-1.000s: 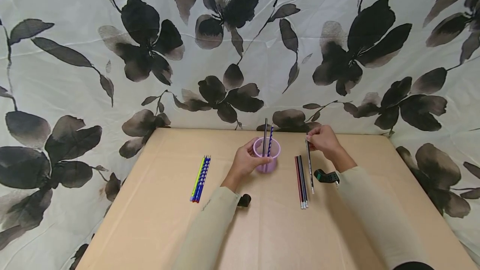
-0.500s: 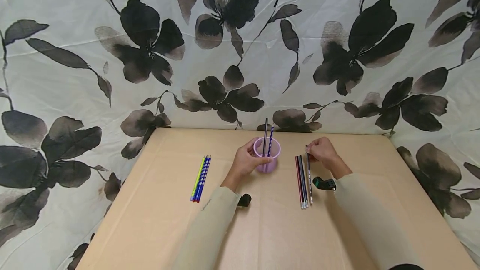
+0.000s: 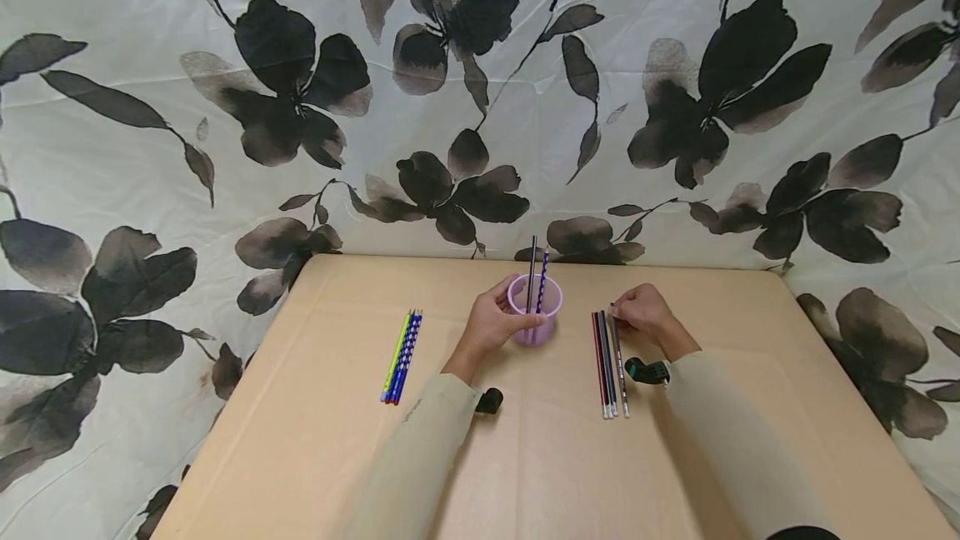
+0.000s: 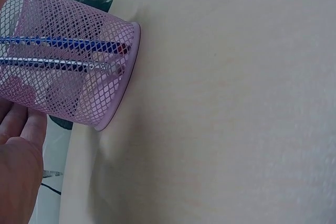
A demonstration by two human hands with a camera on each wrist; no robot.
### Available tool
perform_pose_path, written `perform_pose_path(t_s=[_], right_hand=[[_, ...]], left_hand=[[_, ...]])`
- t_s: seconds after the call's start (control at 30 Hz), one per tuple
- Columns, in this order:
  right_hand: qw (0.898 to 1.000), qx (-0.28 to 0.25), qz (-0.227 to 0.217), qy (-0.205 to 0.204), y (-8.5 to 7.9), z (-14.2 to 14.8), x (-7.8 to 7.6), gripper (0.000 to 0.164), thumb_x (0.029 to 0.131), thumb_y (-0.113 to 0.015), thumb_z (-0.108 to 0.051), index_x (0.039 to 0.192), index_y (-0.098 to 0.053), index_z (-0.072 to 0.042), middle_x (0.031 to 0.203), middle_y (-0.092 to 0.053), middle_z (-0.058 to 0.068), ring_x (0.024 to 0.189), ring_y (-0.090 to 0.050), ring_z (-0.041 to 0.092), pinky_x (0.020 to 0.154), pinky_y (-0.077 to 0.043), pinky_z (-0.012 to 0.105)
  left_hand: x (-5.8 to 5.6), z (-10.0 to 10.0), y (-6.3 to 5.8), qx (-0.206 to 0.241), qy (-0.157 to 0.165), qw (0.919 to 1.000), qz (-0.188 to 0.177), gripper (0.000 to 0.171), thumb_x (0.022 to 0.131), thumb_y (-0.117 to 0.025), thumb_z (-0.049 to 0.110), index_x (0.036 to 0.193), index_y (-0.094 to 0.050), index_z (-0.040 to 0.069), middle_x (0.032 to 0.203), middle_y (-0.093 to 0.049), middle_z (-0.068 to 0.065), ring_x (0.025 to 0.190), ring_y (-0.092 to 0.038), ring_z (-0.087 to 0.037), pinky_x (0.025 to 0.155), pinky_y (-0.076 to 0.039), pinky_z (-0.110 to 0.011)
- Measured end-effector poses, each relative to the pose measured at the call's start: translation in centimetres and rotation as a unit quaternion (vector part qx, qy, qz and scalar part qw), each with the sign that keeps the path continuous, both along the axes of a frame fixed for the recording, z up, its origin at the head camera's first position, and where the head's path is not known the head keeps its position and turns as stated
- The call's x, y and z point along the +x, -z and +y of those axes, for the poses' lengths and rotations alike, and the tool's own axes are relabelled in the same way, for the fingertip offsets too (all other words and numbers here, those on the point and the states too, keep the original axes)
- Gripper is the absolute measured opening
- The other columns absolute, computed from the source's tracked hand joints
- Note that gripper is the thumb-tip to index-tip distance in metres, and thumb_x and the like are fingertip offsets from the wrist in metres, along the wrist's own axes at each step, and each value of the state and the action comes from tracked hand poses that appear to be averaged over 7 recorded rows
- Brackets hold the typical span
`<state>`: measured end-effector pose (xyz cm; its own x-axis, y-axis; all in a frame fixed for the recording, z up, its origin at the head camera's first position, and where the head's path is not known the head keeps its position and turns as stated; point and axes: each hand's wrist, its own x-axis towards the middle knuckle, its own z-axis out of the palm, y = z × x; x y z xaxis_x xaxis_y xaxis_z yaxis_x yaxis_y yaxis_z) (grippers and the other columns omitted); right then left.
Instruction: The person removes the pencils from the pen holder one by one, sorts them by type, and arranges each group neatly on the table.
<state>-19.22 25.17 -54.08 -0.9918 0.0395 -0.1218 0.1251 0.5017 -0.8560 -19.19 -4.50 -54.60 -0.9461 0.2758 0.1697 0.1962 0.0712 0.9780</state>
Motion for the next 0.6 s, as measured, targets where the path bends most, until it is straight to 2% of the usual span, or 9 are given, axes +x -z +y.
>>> perform_pose_path(t_s=[0.6], right_hand=[[1.0,0.017,-0.025,-0.005,0.5,0.5,-1.3,0.029,0.099,-0.06,-0.005,0.115,-0.068,0.017,0.088,-0.07,0.013,0.066,-0.065,0.012,0.061,-0.062,0.024]], left_hand=[[-0.6,0.7,0.1,0.002,-0.015,0.9999,-0.002,0.093,0.075,-0.094,0.014,0.155,-0.048,0.007,0.152,-0.059,-0.013,0.138,-0.059,-0.034,0.115,-0.051,-0.04]])
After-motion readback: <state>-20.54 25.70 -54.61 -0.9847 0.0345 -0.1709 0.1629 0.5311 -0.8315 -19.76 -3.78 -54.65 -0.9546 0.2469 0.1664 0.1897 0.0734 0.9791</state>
